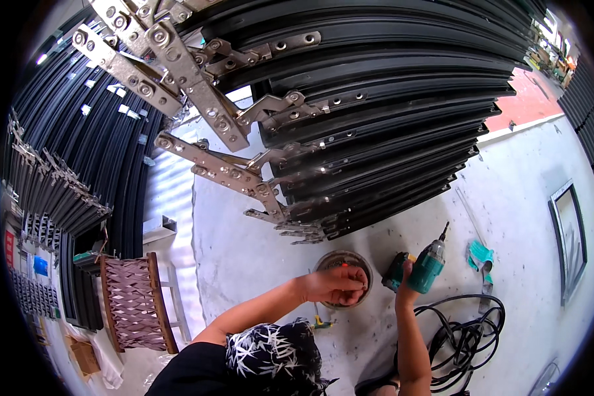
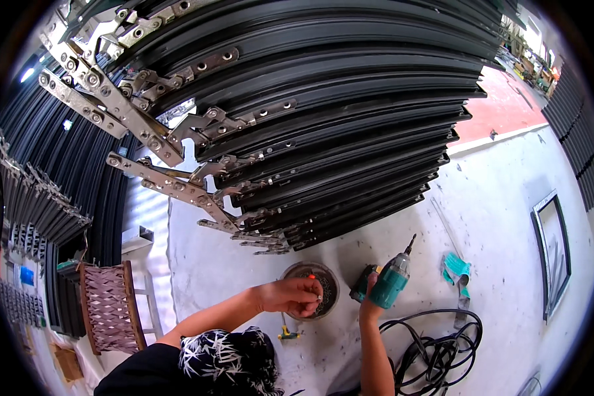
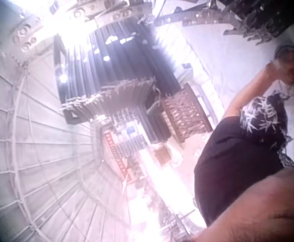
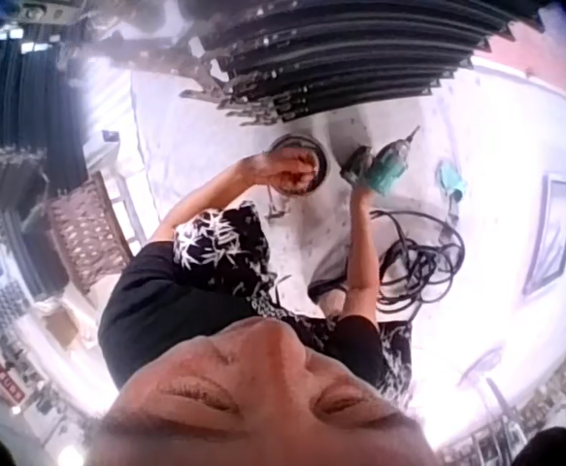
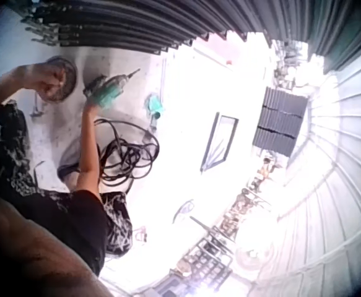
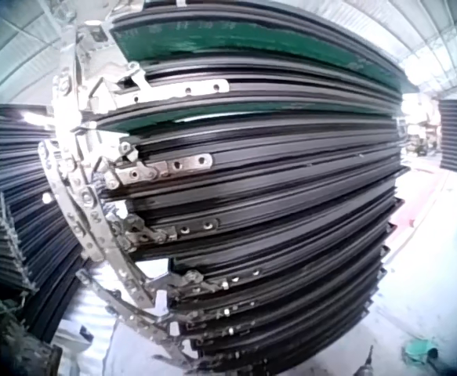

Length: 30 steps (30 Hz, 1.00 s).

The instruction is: The person attaches metal hinges to a stack of metal frames by positioning the hinges, taking screws from a container, and driving the screws into the frames using a power screwdriver.

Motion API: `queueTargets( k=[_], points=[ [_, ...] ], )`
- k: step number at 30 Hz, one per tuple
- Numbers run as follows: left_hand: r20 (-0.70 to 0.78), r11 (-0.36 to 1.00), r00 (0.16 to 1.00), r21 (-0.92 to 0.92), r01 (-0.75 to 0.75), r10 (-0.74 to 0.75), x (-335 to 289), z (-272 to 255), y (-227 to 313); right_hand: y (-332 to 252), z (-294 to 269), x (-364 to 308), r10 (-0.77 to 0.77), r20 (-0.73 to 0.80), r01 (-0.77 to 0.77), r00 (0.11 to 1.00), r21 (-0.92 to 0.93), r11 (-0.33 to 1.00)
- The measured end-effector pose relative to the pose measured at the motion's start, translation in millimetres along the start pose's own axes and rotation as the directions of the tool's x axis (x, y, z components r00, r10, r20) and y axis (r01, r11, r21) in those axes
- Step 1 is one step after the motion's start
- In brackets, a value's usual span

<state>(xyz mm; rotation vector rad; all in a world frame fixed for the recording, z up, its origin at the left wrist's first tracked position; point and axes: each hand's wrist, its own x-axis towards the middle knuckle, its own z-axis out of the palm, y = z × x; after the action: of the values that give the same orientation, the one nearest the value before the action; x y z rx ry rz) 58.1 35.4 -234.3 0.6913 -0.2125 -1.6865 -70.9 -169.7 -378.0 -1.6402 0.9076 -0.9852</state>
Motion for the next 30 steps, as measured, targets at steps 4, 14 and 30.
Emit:
queueTargets(
  k=[4, 14, 30],
  points=[
    [-0.174, 0.982, 0.977, 0.161, -0.094, 0.122, -21.4, 8.7, 13.4, 2.2, -13.6, -1.9, 0.079, 0.127, -0.068, 0.989, -0.088, 0.994],
    [-0.342, 0.857, 0.806, 0.376, -0.353, 0.483, -53.3, 20.1, 54.0, -167.2, -58.2, -25.8, 0.14, 0.755, -0.21, 0.641, -0.003, 0.978],
    [-0.326, 0.802, 0.773, 0.472, -0.365, 0.544, -76.4, 40.7, 62.6, -189.1, -72.2, -47.2, 0.602, 0.743, -0.72, 0.291, -0.244, 0.65]
  ],
)
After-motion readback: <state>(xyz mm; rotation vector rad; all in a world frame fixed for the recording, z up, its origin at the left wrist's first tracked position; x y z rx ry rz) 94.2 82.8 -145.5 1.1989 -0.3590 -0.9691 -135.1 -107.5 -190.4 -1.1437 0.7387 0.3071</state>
